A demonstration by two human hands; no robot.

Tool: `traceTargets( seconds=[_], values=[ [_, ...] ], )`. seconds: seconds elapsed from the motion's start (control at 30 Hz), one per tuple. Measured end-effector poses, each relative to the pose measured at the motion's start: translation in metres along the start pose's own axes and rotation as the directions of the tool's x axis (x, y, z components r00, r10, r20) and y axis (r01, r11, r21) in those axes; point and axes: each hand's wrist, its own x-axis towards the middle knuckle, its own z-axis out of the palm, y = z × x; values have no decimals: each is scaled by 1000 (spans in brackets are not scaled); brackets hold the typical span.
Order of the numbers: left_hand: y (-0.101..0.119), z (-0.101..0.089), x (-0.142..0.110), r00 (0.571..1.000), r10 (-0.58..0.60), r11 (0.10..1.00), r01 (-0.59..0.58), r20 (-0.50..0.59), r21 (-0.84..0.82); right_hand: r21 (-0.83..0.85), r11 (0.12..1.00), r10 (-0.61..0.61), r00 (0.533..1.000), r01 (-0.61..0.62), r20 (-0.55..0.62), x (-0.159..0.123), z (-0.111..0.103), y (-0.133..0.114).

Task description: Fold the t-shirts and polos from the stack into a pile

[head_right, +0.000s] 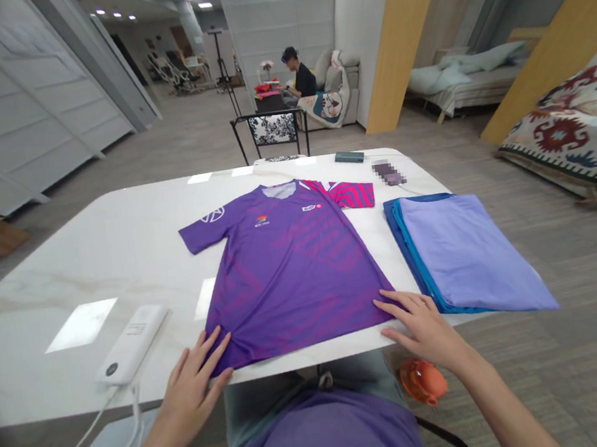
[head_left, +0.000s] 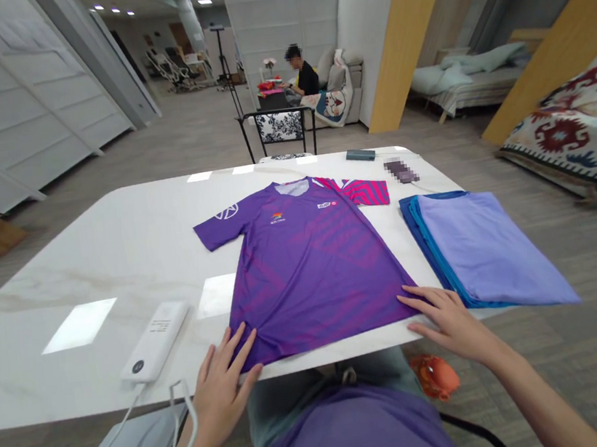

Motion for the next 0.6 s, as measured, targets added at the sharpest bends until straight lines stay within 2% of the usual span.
traceTargets(
  seconds=[0.1,0.17,0.23,0.3,0.4,0.43,0.5,0.57,0.6],
  values=[
    [-6,-8,12,995,-73,996,70,-63,-48,-3,1000,7,1000,-7,-12,1,-10,-3],
    [-8,-20,40,989,-104,991,94,-102,-95,-9,999,42,997,-42,-69,8,-22,0],
    [-5,-32,76,987,-86,991,71,-135,-117,-23,992,115,979,-120,-166,15,-37,12],
    [8,-37,109,987,-46,993,27,-154,-119,-10,969,234,925,-248,-299,17,-54,34],
    [47,-31,137,994,21,972,-46,-110,-229,20,908,384,812,-419,-441,6,-74,74],
    [65,-26,140,996,56,951,-75,-71,-301,-2,894,402,801,-449,-444,1,-77,85],
    [102,-18,141,986,162,881,-134,24,-454,-79,872,414,815,-483,-406,-7,-79,100],
    [141,-11,139,958,268,800,-164,98,-577,-109,857,432,818,-503,-380,-8,-79,105],
    [161,-8,139,943,310,761,-168,123,-627,-71,856,446,802,-511,-398,-6,-80,105]
  ],
)
